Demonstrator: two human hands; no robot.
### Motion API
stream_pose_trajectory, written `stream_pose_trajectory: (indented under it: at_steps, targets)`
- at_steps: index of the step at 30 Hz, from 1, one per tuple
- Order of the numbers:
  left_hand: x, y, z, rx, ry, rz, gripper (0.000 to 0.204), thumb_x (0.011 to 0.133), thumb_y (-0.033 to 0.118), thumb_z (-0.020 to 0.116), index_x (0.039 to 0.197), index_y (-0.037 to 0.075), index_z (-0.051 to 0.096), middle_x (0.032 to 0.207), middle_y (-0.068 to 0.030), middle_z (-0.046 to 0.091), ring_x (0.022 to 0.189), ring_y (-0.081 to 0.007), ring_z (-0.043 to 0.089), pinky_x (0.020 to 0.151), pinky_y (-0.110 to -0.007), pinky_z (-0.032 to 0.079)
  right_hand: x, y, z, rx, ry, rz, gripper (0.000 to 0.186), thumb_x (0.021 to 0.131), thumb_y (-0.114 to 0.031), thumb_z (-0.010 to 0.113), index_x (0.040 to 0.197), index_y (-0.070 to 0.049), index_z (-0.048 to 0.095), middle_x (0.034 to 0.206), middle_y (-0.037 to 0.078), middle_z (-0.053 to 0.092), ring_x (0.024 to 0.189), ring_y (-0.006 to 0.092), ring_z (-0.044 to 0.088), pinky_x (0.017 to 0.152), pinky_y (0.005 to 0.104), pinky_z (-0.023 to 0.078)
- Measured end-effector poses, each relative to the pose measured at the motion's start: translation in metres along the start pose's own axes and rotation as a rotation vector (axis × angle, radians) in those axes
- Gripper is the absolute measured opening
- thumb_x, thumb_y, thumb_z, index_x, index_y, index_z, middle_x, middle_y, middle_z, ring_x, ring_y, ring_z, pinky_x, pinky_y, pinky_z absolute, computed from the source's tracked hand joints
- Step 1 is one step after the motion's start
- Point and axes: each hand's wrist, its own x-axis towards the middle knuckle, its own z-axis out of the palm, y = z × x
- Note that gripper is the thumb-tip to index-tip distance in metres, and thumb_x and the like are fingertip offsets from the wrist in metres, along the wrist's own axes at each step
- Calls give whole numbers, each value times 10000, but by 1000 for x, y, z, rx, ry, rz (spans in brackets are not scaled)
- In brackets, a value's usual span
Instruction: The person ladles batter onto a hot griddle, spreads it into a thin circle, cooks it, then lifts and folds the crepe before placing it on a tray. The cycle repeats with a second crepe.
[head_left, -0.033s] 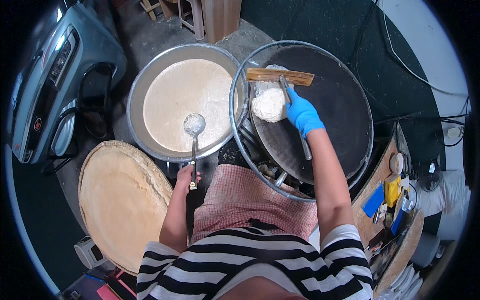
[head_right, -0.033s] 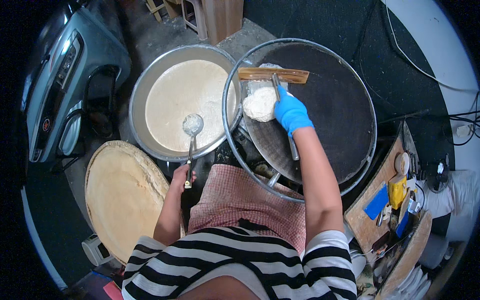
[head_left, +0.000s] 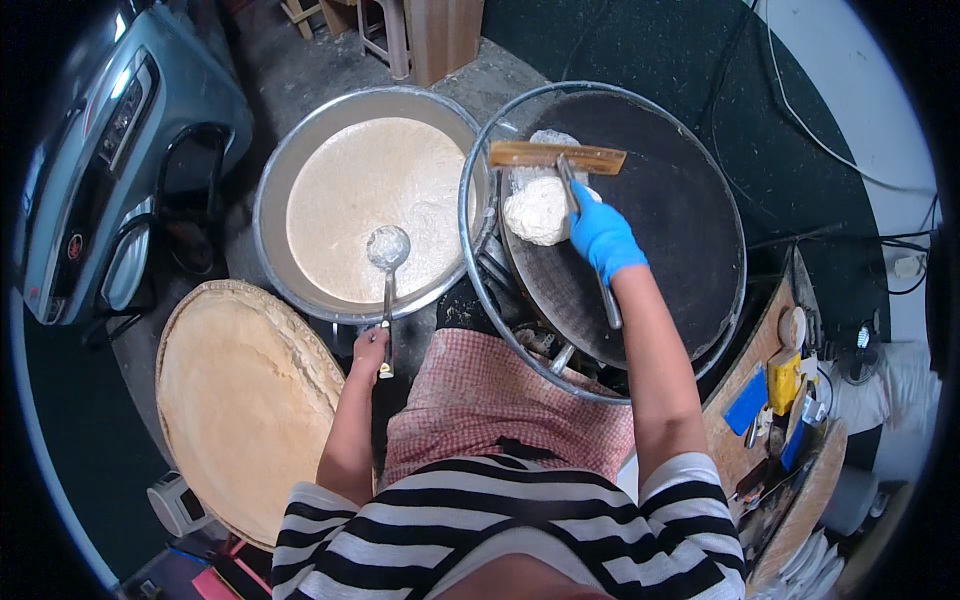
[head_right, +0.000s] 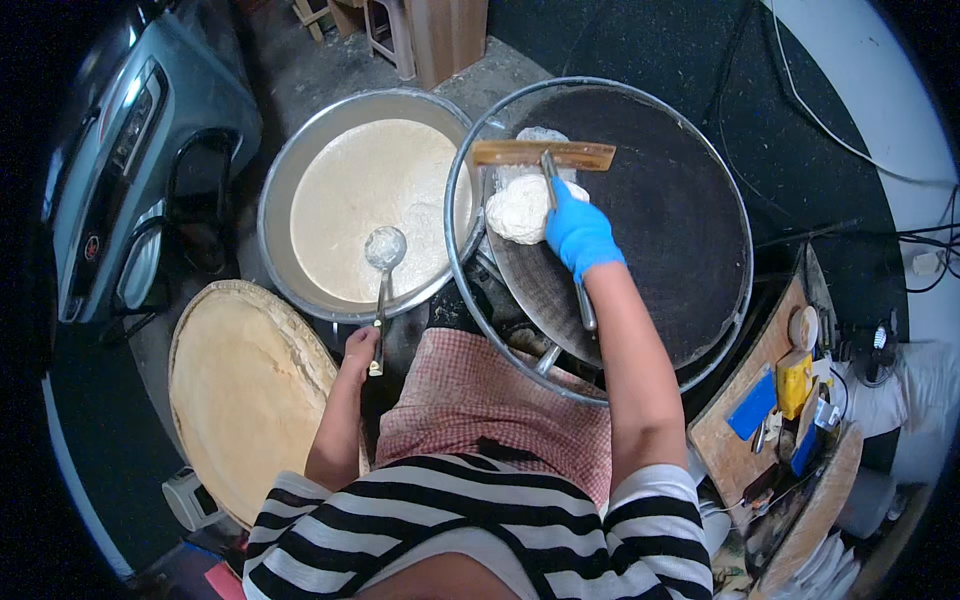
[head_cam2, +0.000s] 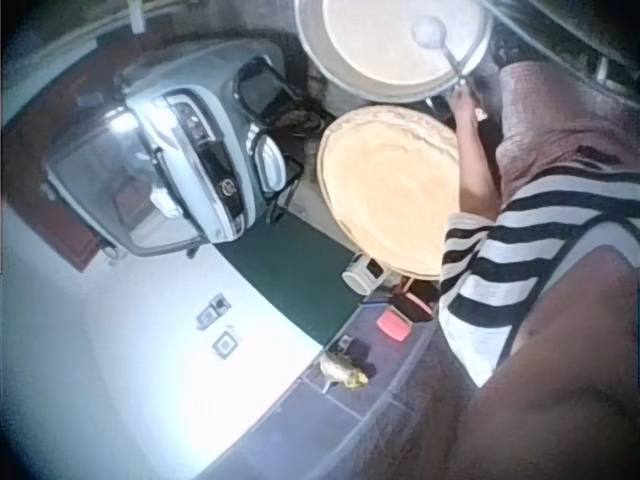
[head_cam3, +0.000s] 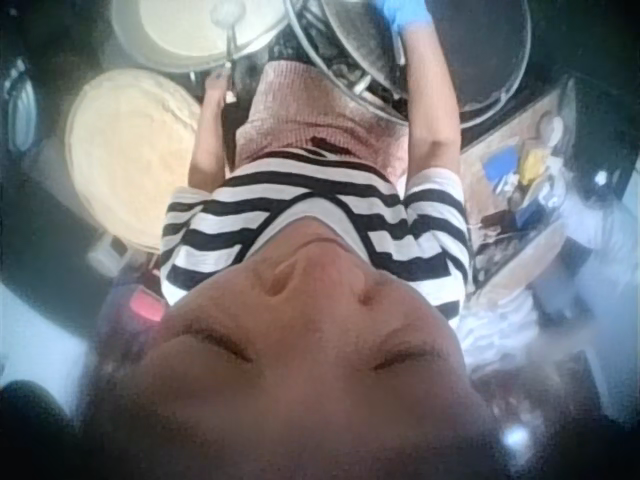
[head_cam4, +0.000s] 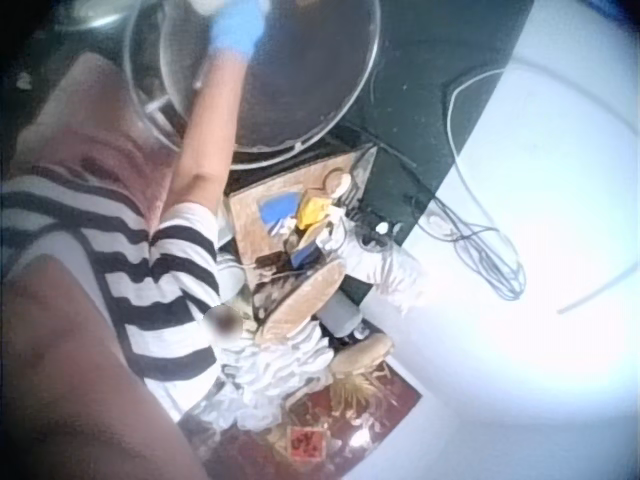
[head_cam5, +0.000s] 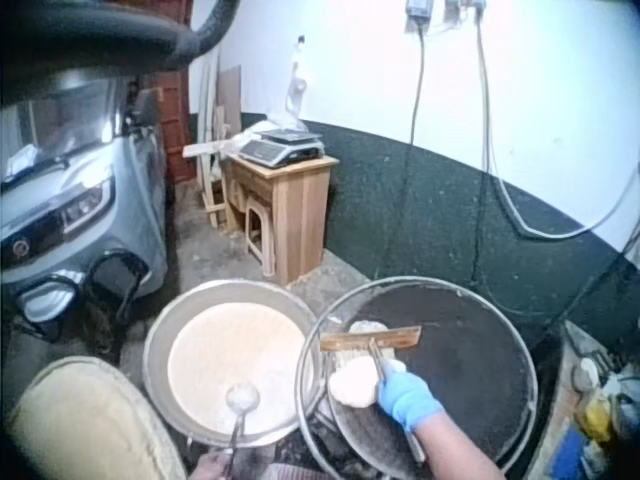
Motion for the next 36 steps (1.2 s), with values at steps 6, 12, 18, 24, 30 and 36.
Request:
stream_pose_trajectory:
  at_steps: [6, 12, 18, 24, 30, 36]
  targets:
    - [-39, 37, 87, 0, 46, 387, 314, 835, 181, 583, 1062, -34, 551, 743, -96, 601, 680, -135, 574, 619, -256, 465, -73, 13, -18, -155, -262, 116, 507, 829, -168, 498, 1321, -187, 378, 934, 258, 592, 834, 404, 583, 771, 456, 463]
    - [-84, 65, 190, -300, -365, 40, 261, 873, 196, 554, 945, -53, 523, 731, -102, 602, 639, -170, 610, 559, -284, 526, -58, 5, -11, 65, -41, 13, 475, 822, -148, 509, 1289, -133, 425, 987, 253, 578, 933, 404, 550, 782, 435, 463]
    - [-75, 59, 192, -249, -316, 18, 231, 872, 194, 557, 857, -34, 528, 732, -118, 617, 569, -182, 608, 478, -291, 518, -110, 18, -15, -115, -259, 165, 545, 823, -153, 529, 1333, -249, 366, 899, 250, 599, 807, 402, 591, 730, 455, 478]
    - [-56, 78, 179, -250, -389, 54, 217, 881, 203, 551, 838, -9, 545, 719, -107, 625, 563, -181, 604, 458, -292, 497, -101, 26, -10, 7, -90, 55, 509, 835, -197, 497, 1328, -209, 367, 903, 249, 601, 807, 405, 588, 730, 466, 470]
    - [-34, 105, 159, -126, -437, 11, 231, 900, 257, 522, 826, 40, 553, 743, -76, 636, 603, -133, 597, 532, -256, 488, -127, 17, -21, -109, -272, 234, 513, 832, -168, 515, 1319, -272, 389, 926, 253, 595, 820, 405, 587, 738, 455, 472]
    - [3, 133, 143, -56, -478, 6, 237, 903, 269, 515, 818, 54, 569, 739, -69, 639, 593, -112, 593, 530, -238, 499, -108, 26, -17, -32, -127, 148, 513, 844, -202, 486, 1340, -202, 352, 908, 257, 597, 819, 402, 586, 734, 455, 469]
